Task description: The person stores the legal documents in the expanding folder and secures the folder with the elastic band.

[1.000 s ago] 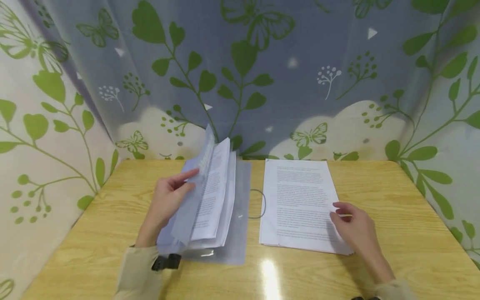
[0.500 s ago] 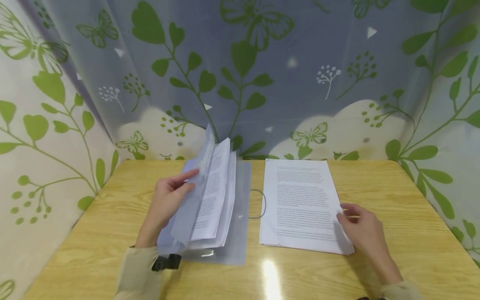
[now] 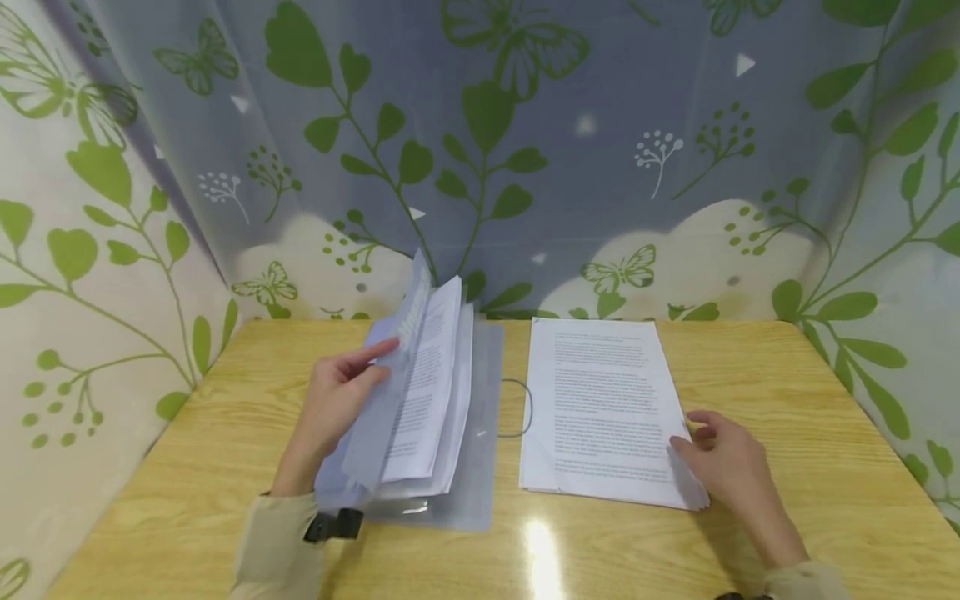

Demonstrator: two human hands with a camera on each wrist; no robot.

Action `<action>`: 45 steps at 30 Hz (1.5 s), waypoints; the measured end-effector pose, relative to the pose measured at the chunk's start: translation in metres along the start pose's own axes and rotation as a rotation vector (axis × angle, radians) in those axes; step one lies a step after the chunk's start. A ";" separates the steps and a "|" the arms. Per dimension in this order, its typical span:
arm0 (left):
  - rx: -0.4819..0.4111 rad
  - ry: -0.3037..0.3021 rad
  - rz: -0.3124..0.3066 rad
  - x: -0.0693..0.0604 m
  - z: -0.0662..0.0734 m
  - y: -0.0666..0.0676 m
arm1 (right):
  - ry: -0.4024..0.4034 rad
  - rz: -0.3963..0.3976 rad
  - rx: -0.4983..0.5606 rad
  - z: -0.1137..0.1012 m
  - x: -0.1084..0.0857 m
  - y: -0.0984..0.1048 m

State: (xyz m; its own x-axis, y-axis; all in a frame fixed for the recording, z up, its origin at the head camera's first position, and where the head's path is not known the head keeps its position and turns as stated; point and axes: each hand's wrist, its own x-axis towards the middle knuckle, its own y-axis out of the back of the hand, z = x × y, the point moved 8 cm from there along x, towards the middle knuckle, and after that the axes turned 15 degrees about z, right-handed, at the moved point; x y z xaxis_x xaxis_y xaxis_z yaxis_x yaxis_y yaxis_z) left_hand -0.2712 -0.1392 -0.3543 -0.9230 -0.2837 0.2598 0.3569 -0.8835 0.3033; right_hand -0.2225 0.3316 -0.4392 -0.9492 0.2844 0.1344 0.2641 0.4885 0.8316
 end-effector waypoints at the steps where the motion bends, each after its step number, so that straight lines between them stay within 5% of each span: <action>1: 0.000 0.000 0.000 0.000 0.000 0.000 | 0.022 -0.007 -0.014 -0.002 0.001 -0.001; 7: -0.003 -0.007 0.004 -0.001 0.001 0.001 | 0.103 -0.033 -0.096 -0.009 0.004 -0.009; 30: 0.008 -0.027 -0.003 0.001 0.001 0.001 | -0.015 -0.150 -0.120 0.005 0.007 -0.009; 45: 0.005 -0.025 -0.009 0.000 0.002 0.001 | -0.052 -0.127 -0.088 0.009 0.007 -0.006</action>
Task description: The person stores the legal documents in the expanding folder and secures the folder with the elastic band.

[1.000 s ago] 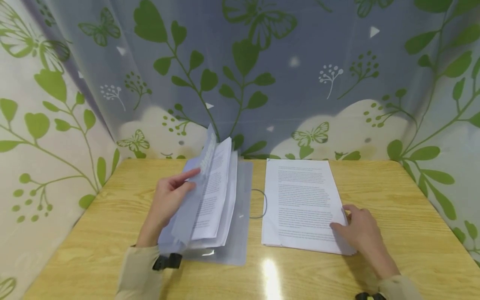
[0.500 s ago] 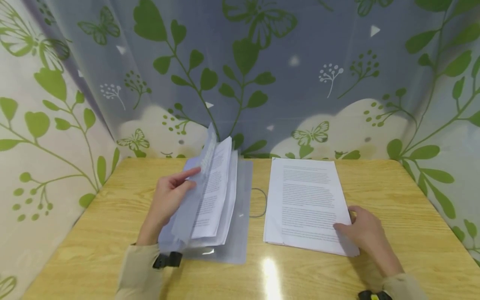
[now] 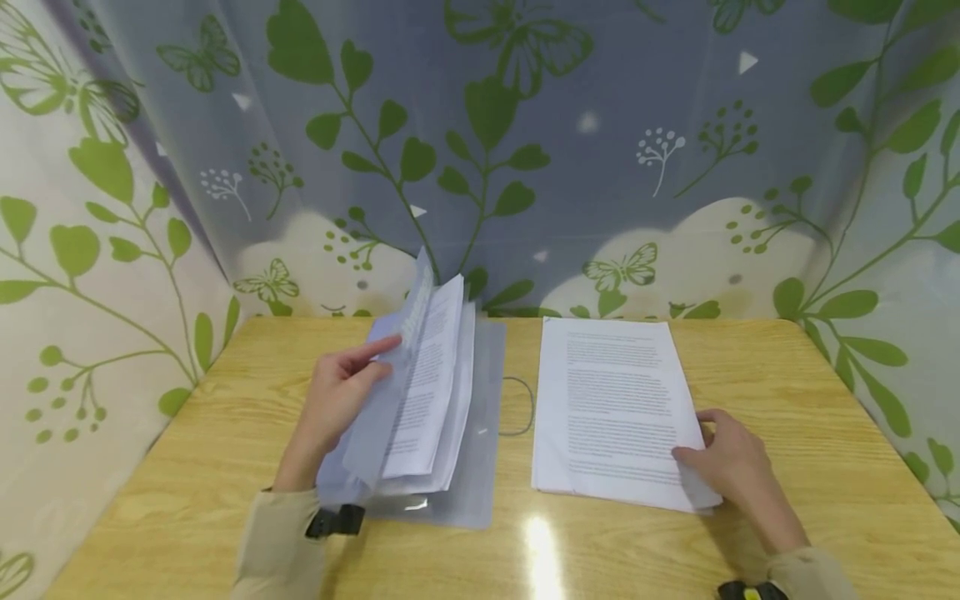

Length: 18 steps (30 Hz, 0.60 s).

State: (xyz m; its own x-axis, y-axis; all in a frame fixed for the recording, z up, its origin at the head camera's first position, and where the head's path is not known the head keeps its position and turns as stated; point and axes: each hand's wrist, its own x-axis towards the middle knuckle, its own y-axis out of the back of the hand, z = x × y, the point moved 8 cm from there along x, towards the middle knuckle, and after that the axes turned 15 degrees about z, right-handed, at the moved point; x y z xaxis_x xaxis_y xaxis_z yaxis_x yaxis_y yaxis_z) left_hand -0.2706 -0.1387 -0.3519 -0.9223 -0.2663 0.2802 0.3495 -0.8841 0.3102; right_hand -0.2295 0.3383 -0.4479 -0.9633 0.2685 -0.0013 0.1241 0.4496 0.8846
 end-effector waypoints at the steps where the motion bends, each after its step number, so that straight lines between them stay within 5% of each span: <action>1: -0.001 -0.001 0.000 0.000 0.000 0.000 | 0.001 0.000 0.007 0.000 0.000 0.000; 18: -0.006 0.009 -0.002 -0.001 -0.002 0.001 | -0.049 -0.014 -0.015 0.002 -0.006 0.001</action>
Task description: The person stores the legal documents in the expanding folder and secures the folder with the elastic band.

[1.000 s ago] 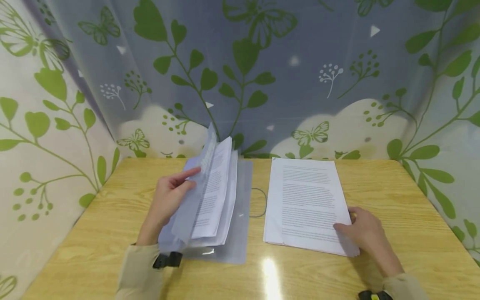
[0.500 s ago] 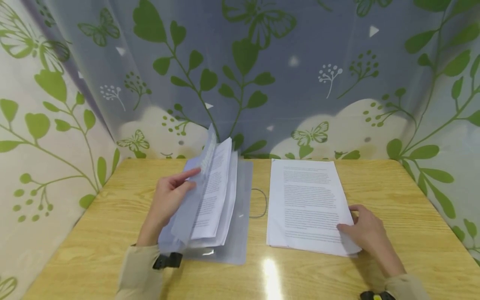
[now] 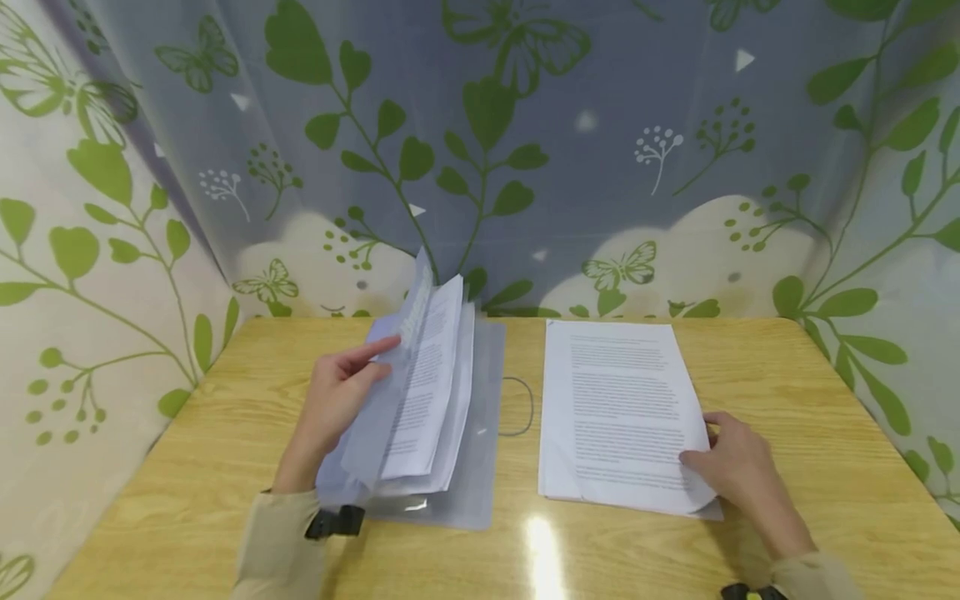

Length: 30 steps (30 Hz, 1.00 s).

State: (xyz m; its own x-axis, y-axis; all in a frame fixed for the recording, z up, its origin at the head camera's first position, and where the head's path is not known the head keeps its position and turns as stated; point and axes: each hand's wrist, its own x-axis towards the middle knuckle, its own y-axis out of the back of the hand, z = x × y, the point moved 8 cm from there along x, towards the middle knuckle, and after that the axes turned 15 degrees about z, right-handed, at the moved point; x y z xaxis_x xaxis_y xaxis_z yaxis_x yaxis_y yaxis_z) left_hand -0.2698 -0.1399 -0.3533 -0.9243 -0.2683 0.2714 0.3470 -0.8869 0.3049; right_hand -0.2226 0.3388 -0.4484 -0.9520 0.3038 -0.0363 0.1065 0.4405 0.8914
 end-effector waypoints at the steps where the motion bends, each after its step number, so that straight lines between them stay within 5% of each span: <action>1: -0.001 -0.001 0.000 0.000 0.000 0.000 | -0.007 -0.003 -0.001 -0.001 0.000 -0.001; 23: -0.008 0.005 0.001 0.001 0.000 -0.002 | -0.111 -0.066 0.079 -0.001 0.004 -0.005; 30: 0.003 0.010 0.005 0.001 0.000 0.000 | -0.075 -0.065 0.105 -0.005 0.003 -0.006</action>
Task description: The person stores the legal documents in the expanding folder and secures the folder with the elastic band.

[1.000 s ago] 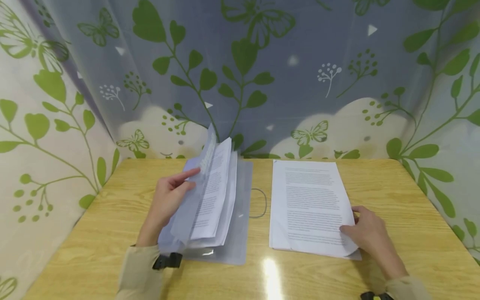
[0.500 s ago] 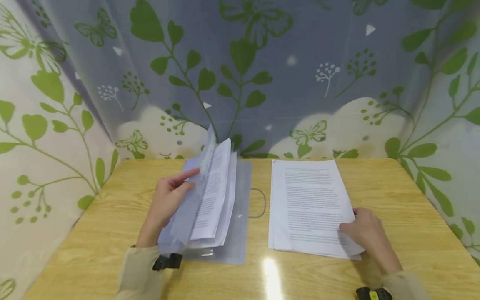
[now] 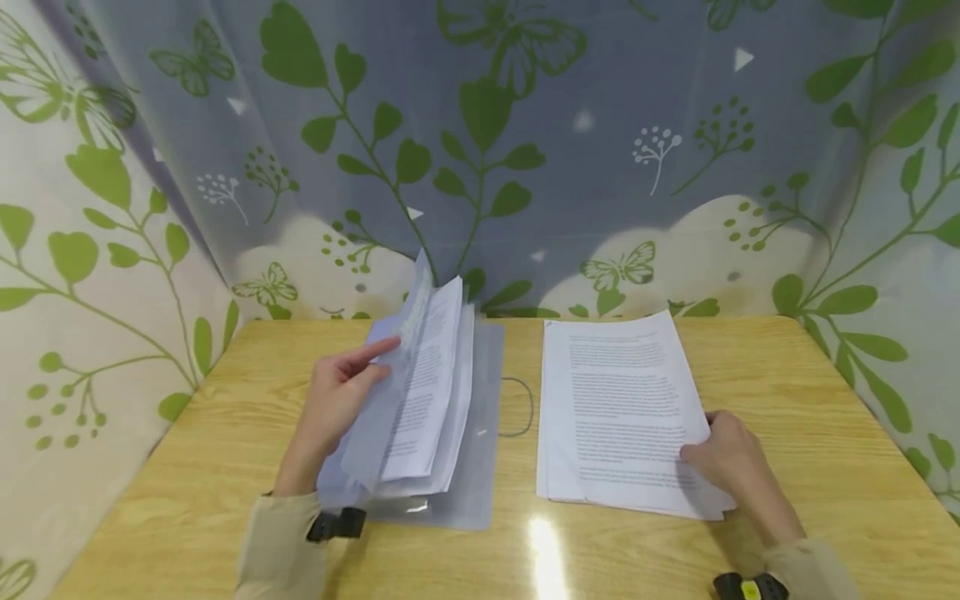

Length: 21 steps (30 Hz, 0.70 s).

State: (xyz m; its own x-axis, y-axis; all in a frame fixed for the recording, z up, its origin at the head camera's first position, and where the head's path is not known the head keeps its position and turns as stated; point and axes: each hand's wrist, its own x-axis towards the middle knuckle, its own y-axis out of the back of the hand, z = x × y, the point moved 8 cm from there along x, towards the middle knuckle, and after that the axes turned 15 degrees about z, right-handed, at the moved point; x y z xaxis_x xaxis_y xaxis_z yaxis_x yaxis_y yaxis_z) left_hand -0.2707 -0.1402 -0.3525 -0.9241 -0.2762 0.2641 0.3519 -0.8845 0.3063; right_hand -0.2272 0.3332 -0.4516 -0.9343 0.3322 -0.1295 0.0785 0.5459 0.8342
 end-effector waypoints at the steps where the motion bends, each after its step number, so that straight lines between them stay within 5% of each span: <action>1: 0.000 0.001 0.002 0.000 0.000 0.000 | 0.019 -0.009 0.011 -0.001 0.000 0.000; 8: -0.008 0.001 0.002 -0.001 -0.002 0.001 | 0.054 -0.057 0.153 0.001 -0.003 0.003; 21: -0.001 -0.002 0.004 -0.001 -0.003 0.002 | 0.046 0.031 0.235 0.008 -0.004 0.008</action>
State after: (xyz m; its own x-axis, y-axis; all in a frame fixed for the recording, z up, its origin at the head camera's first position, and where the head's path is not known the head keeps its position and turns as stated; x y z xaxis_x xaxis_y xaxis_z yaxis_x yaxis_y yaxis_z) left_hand -0.2698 -0.1427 -0.3554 -0.9222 -0.2791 0.2678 0.3557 -0.8838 0.3040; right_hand -0.2201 0.3429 -0.4486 -0.9447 0.3189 -0.0763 0.1812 0.7017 0.6891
